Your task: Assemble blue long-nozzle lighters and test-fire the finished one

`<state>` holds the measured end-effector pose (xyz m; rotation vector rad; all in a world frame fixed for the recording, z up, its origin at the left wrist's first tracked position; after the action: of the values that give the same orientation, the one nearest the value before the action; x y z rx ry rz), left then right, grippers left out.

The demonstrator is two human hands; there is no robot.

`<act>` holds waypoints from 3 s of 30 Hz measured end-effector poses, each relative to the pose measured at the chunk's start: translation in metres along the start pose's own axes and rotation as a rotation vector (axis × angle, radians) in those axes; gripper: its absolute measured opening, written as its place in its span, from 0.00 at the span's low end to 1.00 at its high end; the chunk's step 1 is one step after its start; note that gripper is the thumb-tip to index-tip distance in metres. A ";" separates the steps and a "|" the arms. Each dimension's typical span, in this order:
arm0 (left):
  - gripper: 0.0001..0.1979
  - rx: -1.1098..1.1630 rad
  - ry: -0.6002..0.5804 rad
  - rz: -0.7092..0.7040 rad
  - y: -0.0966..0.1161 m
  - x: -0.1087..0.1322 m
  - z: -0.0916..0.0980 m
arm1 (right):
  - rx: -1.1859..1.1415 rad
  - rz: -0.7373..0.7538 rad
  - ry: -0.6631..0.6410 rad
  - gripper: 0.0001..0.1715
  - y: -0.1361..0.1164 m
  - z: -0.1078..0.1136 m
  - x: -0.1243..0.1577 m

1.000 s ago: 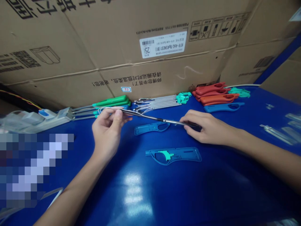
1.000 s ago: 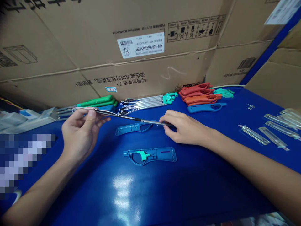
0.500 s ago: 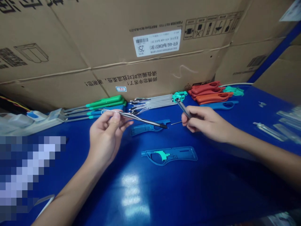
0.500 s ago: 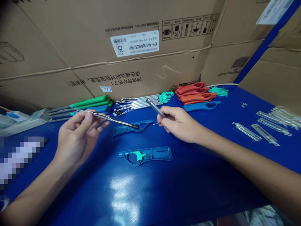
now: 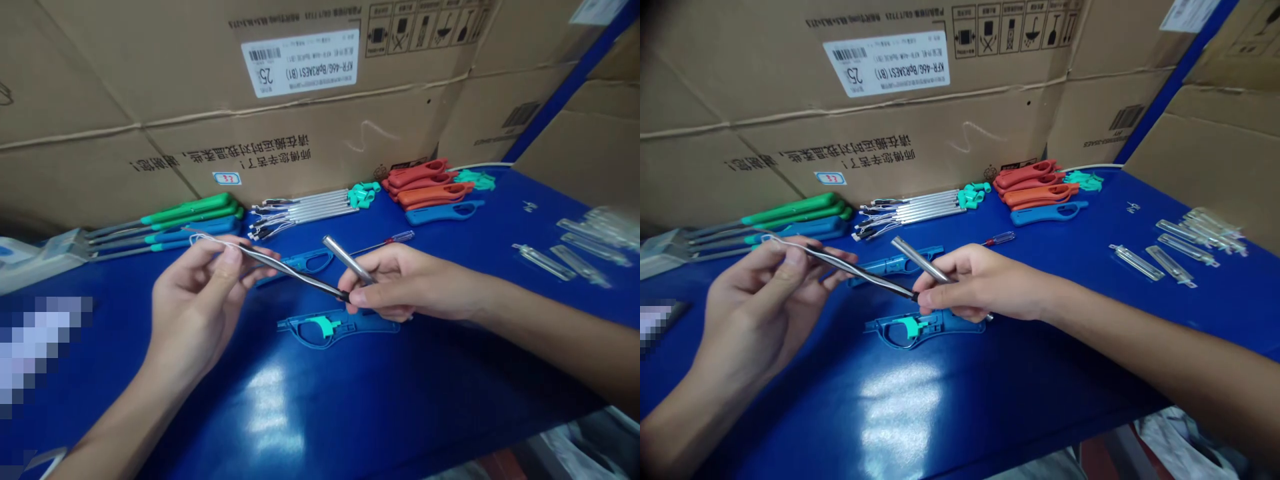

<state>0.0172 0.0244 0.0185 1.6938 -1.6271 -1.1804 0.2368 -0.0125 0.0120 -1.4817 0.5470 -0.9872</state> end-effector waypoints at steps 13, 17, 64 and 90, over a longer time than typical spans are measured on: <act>0.10 -0.043 -0.012 -0.026 0.000 0.001 0.002 | 0.005 -0.055 -0.035 0.09 0.000 0.002 -0.001; 0.09 -0.035 -0.032 -0.009 0.000 0.001 0.004 | -0.015 -0.053 -0.034 0.09 0.001 0.002 -0.001; 0.15 0.000 0.040 0.115 -0.015 0.001 0.011 | 0.055 -0.108 0.009 0.19 0.006 0.007 -0.004; 0.17 -0.247 0.063 -0.003 -0.017 0.000 0.020 | 0.105 -0.089 0.101 0.15 0.008 0.010 -0.008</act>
<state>0.0096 0.0306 -0.0058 1.5603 -1.3786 -1.2595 0.2421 -0.0019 0.0032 -1.3782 0.4977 -1.1479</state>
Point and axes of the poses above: each hand's wrist, its own x-axis away from the middle knuckle, its own z-axis out of the back of the hand, y = z × x, the point moved 2 cm from there along -x, towards the middle knuckle, and after that the axes turned 15 degrees about x, right-handed, at the moved point
